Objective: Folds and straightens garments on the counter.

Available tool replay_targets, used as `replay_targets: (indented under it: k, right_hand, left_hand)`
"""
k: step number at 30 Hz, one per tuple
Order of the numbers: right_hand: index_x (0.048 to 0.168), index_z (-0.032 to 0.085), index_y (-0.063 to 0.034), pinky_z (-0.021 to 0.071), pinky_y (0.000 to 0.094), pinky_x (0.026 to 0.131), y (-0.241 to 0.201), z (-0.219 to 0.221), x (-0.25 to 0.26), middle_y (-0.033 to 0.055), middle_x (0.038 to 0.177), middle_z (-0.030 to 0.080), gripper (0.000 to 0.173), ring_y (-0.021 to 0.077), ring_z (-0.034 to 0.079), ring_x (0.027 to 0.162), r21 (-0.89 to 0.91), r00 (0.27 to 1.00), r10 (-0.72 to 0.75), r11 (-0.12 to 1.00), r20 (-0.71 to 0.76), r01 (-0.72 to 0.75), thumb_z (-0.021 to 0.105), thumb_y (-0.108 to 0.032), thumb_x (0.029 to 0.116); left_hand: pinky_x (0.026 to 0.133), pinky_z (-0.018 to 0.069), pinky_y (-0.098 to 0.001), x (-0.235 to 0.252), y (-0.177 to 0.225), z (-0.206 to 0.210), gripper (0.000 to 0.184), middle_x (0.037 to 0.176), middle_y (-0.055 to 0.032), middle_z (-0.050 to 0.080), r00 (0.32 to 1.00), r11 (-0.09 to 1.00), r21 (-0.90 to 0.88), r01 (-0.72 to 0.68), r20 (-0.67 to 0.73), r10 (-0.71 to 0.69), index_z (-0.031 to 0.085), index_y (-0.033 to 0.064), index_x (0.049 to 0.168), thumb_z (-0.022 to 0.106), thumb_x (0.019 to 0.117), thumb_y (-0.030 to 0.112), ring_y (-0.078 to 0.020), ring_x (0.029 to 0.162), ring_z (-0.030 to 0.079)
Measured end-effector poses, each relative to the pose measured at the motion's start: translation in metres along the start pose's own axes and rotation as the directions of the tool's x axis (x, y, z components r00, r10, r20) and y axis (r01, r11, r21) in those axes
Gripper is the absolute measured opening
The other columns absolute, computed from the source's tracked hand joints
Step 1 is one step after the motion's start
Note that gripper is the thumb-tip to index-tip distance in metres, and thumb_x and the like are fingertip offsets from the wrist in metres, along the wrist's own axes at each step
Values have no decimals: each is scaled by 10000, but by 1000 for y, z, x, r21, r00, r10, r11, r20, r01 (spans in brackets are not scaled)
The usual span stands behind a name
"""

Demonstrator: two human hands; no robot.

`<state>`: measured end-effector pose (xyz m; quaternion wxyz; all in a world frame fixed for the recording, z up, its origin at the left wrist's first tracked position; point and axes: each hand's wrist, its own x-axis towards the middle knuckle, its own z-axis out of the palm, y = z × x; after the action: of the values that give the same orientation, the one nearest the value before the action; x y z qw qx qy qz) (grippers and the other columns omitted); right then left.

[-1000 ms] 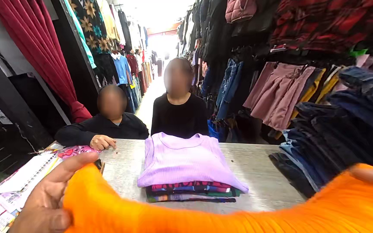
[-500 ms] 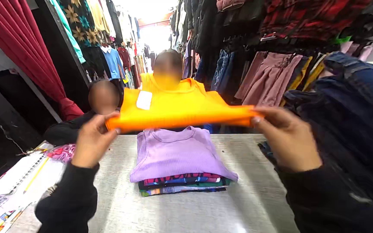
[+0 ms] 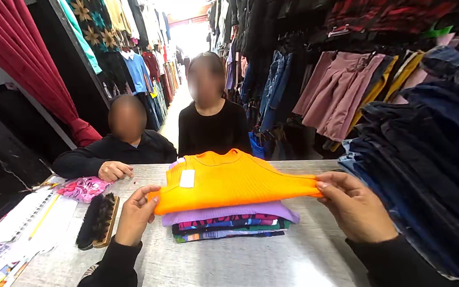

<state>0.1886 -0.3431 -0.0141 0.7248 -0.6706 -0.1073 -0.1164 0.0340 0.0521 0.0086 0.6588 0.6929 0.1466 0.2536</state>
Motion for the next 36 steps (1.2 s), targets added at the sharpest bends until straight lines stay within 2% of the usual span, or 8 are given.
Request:
replay_targets:
  k: [3,5,10,15,20,26,32,36]
  right_hand:
    - [1264,545,-11,541,269,646,6,1,-3,41,880,646,311,89,630,724,-203,979,183,966,86,-163,575,-126,976]
    - [1286,568,27,569,351,729,5,6,-6,114,965,694,328,155,674,812,-298,934,304,924,187,-241,590,-145,1008]
    - [1124,626,-49,616,267,713,-3,11,6,14,910,727,156,83,711,775,-60,988,139,989,67,-136,530,-120,1024]
    - [1354,552,-15,562,508,672,26,3,-2,168,965,686,445,277,675,760,-509,971,110,860,213,15,655,-188,958]
    - [1396,482,-123,596,260,668,-5,8,18,15,1126,674,462,78,680,786,-12,998,23,1000,57,-23,591,-51,953]
    - [1155,683,-82,592,194,763,-46,41,55,-41,999,721,291,28,687,824,363,998,-51,930,-31,59,495,62,985]
    - [1243,693,-34,563,204,821,-58,36,65,85,1250,639,374,66,652,971,-208,868,-494,844,57,494,706,-51,870]
    - [1149,747,-29,511,287,890,-85,18,55,189,1174,622,232,170,597,1032,-452,678,-725,567,123,688,672,-142,961]
  left_hand:
    - [493,487,-216,1,-12,1,445,896,-88,700,971,965,191,182,120,-207,472,9,1401,603,991,125,-87,599,620]
    - [550,521,-241,4,-20,3,337,873,-74,678,943,936,266,232,173,-283,571,-15,1241,616,1007,224,-94,630,625]
    - [712,618,-303,11,-8,5,138,820,-56,738,995,986,155,60,73,-72,669,2,1000,623,975,130,-128,750,728]
    - [725,603,-340,10,-25,1,302,882,-82,733,965,913,389,124,168,-202,596,-5,1193,684,949,150,-149,756,720]
    - [764,640,-390,17,4,1,507,1034,-130,716,994,977,-198,84,92,-67,401,26,1413,587,942,21,-216,853,742]
    - [855,605,-291,59,52,12,324,1062,-30,747,977,835,-514,-196,-24,214,722,83,1071,464,983,-92,-123,928,721]
    - [567,589,-234,66,77,23,413,1187,-77,701,858,865,180,-468,-143,493,716,36,1204,756,821,-113,-88,764,702]
    - [923,579,-288,41,106,14,276,1159,-124,693,635,541,531,-652,-8,773,753,24,1140,743,865,2,-154,1084,672]
